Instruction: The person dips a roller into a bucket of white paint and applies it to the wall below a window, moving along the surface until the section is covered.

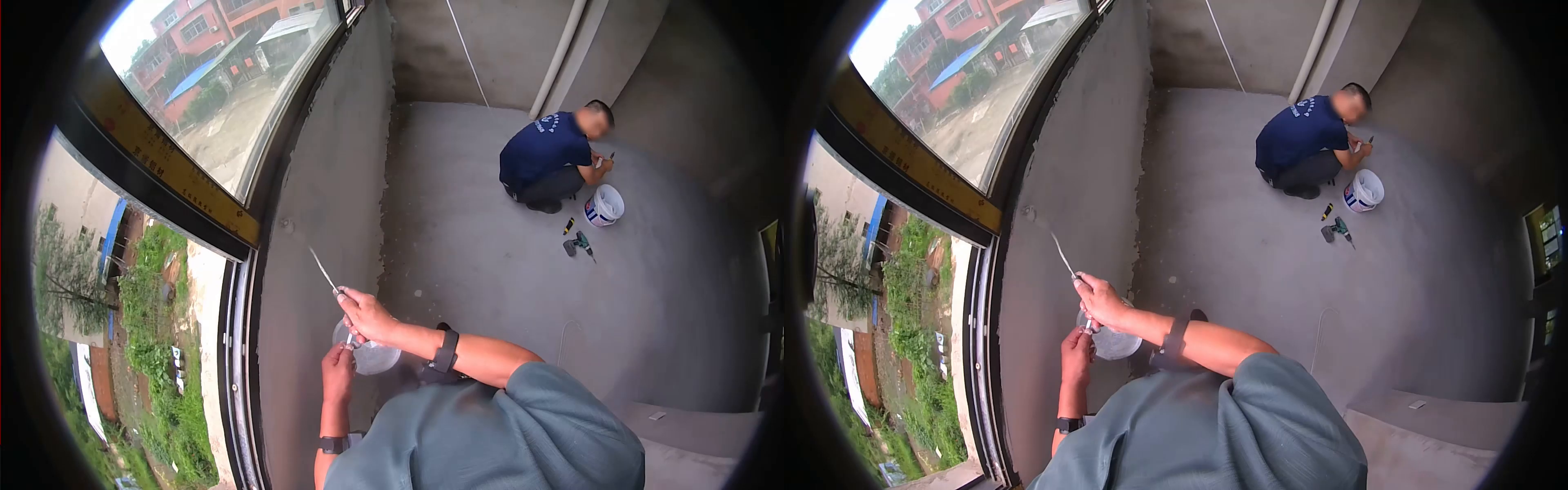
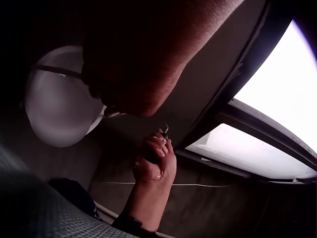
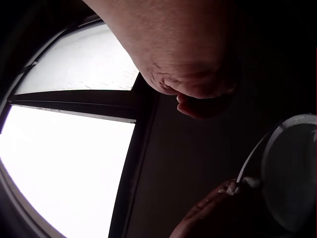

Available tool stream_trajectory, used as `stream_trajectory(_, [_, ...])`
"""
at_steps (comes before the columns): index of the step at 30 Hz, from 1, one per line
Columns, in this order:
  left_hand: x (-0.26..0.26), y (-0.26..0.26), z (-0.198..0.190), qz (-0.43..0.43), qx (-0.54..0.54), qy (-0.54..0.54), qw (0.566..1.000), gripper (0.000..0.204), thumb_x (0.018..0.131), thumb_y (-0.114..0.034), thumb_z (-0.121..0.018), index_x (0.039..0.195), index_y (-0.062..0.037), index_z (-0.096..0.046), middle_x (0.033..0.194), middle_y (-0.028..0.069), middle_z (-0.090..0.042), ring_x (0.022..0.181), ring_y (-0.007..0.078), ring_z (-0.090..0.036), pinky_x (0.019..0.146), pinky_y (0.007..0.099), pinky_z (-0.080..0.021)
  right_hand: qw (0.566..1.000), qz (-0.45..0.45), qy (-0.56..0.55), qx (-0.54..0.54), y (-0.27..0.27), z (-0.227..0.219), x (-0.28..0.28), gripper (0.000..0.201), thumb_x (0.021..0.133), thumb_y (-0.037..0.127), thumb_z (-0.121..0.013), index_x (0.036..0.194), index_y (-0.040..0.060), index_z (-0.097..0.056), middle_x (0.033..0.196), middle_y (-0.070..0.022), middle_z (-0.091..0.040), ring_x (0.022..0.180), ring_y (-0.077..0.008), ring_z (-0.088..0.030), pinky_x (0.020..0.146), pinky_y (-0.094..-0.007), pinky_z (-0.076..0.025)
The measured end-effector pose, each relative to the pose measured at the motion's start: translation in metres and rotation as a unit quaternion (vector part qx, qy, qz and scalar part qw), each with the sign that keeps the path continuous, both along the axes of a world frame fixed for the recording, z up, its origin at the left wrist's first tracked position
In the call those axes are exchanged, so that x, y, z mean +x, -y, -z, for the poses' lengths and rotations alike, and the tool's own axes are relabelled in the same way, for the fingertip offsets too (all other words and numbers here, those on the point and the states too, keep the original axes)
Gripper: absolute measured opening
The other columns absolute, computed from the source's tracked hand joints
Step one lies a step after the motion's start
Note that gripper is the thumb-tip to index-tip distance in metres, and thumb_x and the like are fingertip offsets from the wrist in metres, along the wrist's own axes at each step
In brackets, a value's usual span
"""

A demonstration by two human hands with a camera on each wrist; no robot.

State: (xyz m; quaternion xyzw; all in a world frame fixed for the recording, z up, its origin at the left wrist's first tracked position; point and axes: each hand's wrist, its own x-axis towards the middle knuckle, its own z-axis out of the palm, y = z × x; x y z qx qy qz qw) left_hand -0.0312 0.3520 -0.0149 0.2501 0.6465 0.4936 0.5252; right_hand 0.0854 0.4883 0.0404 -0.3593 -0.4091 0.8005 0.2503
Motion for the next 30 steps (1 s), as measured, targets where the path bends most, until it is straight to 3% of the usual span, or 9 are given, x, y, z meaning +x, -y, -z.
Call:
stream_trajectory(5, [0.005, -0.008, -0.001, 0.008, -0.004, 0.012, 1.0, 0.016, 0.103, -0.016, -0.056, 0.092, -0.0087, -0.065, 0.065, -0.0079, -0.046, 0.053, 0.0029, -0.039, 0.048, 0.0225, -0.031, 0.999, -0.033, -0.017, -0.025, 0.014, -0.01, 0.018, 0.053, 0.11, 0.03, -0.048, 0.156, 0.007, -0.035, 0.075, -0.0011, -0.05, 0.052, -0.0057, -0.045, 0.037, -0.0221, -0.041])
stream_trajectory(9, [0.002, -0.008, -0.004, 0.019, 0.002, -0.003, 1.0, 0.016, 0.103, -0.016, -0.056, 0.093, -0.0075, -0.065, 0.066, -0.0074, -0.046, 0.054, 0.0031, -0.04, 0.048, 0.0221, -0.032, 1.0, -0.003, 0.003, -0.009, -0.023, -0.013, 0.003, 0.052, 0.11, 0.033, -0.048, 0.155, 0.01, -0.039, 0.075, -0.001, -0.05, 0.053, -0.0058, -0.046, 0.038, -0.0229, -0.041])
stream_trajectory(12, [-0.001, -0.007, -0.007, 0.019, 0.006, -0.011, 1.0, 0.016, 0.104, -0.016, -0.056, 0.094, -0.0072, -0.065, 0.066, -0.007, -0.046, 0.054, 0.0035, -0.04, 0.048, 0.0218, -0.033, 0.999, 0.048, 0.004, -0.005, -0.054, -0.017, -0.016, 0.041, 0.109, 0.033, -0.047, 0.141, 0.0079, -0.051, 0.07, -0.0018, -0.049, 0.05, -0.0081, -0.045, 0.036, -0.0254, -0.042])
stream_trajectory(16, [-0.004, -0.007, -0.006, 0.014, 0.013, -0.001, 1.0, 0.016, 0.104, -0.016, -0.056, 0.095, -0.0074, -0.065, 0.066, -0.0068, -0.046, 0.054, 0.0038, -0.041, 0.048, 0.0217, -0.034, 0.997, 0.078, -0.006, -0.011, -0.094, -0.013, -0.035, 0.03, 0.109, 0.031, -0.044, 0.124, 0.0083, -0.056, 0.069, -0.0017, -0.048, 0.05, -0.0105, -0.046, 0.036, -0.0276, -0.043])
stream_trajectory(19, [-0.004, -0.007, -0.006, 0.012, 0.014, 0.0, 1.0, 0.015, 0.104, -0.017, -0.056, 0.095, -0.0075, -0.064, 0.066, -0.0068, -0.046, 0.054, 0.0039, -0.041, 0.048, 0.0216, -0.034, 0.998, 0.062, -0.015, -0.021, -0.09, -0.015, -0.039, 0.043, 0.109, 0.034, -0.046, 0.145, 0.0102, -0.048, 0.073, -0.0018, -0.049, 0.052, -0.0084, -0.046, 0.038, -0.0259, -0.042])
stream_trajectory(21, [-0.003, -0.007, -0.005, 0.01, 0.009, 0.006, 1.0, 0.016, 0.104, -0.016, -0.055, 0.095, -0.007, -0.065, 0.067, -0.0071, -0.046, 0.055, 0.0037, -0.041, 0.049, 0.0216, -0.033, 0.998, 0.059, -0.003, -0.01, -0.067, -0.017, -0.035, 0.041, 0.109, 0.034, -0.046, 0.141, 0.009, -0.05, 0.074, -0.0018, -0.049, 0.053, -0.0077, -0.045, 0.039, -0.0241, -0.041])
stream_trajectory(30, [-0.003, -0.009, -0.001, 0.027, 0.01, 0.03, 0.999, 0.015, 0.103, -0.014, -0.055, 0.097, -0.0053, -0.066, 0.07, -0.0073, -0.049, 0.058, 0.0026, -0.042, 0.051, 0.0216, -0.032, 0.997, 0.0, -0.023, -0.077, 0.014, -0.017, 0.001, 0.053, 0.11, 0.03, -0.047, 0.156, 0.0058, -0.035, 0.073, -0.0025, -0.049, 0.051, -0.0076, -0.044, 0.038, -0.0244, -0.04])
